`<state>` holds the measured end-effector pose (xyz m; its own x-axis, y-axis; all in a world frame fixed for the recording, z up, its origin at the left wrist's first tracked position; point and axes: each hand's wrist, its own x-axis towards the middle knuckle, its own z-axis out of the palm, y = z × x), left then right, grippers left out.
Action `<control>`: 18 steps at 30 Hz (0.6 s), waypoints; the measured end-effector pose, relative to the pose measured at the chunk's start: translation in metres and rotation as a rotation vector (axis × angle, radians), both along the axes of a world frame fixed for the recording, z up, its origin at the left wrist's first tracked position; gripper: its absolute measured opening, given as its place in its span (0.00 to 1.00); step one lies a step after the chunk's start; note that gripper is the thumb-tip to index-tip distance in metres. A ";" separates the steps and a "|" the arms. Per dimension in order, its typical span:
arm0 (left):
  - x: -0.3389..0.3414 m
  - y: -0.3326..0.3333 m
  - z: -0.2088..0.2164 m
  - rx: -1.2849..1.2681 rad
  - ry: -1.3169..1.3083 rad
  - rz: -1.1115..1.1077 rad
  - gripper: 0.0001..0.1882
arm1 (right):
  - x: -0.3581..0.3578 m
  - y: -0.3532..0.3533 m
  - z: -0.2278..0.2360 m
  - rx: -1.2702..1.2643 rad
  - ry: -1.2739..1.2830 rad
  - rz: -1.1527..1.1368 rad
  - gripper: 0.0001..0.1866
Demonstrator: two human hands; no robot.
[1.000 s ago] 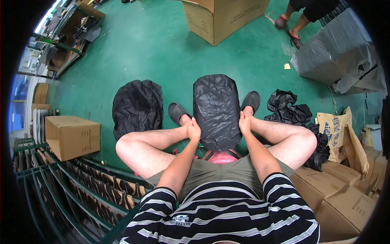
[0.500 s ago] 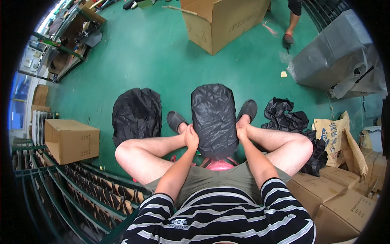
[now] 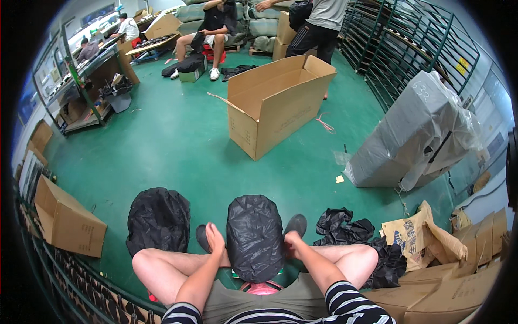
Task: Inspecting and flipping black fabric covers in a warehouse environment.
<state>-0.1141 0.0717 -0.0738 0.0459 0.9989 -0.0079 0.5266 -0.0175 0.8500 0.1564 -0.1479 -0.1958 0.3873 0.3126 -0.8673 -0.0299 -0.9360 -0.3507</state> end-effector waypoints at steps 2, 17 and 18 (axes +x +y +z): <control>0.074 0.015 0.034 0.007 -0.014 -0.185 0.27 | 0.052 -0.010 0.073 0.156 -0.605 -0.132 0.16; 0.141 -0.017 0.004 -0.158 0.041 -0.432 0.30 | 0.018 0.061 0.156 0.522 -0.923 -0.084 0.33; 0.142 -0.018 0.010 -0.179 0.029 -0.449 0.30 | 0.021 0.059 0.158 0.544 -0.893 -0.109 0.33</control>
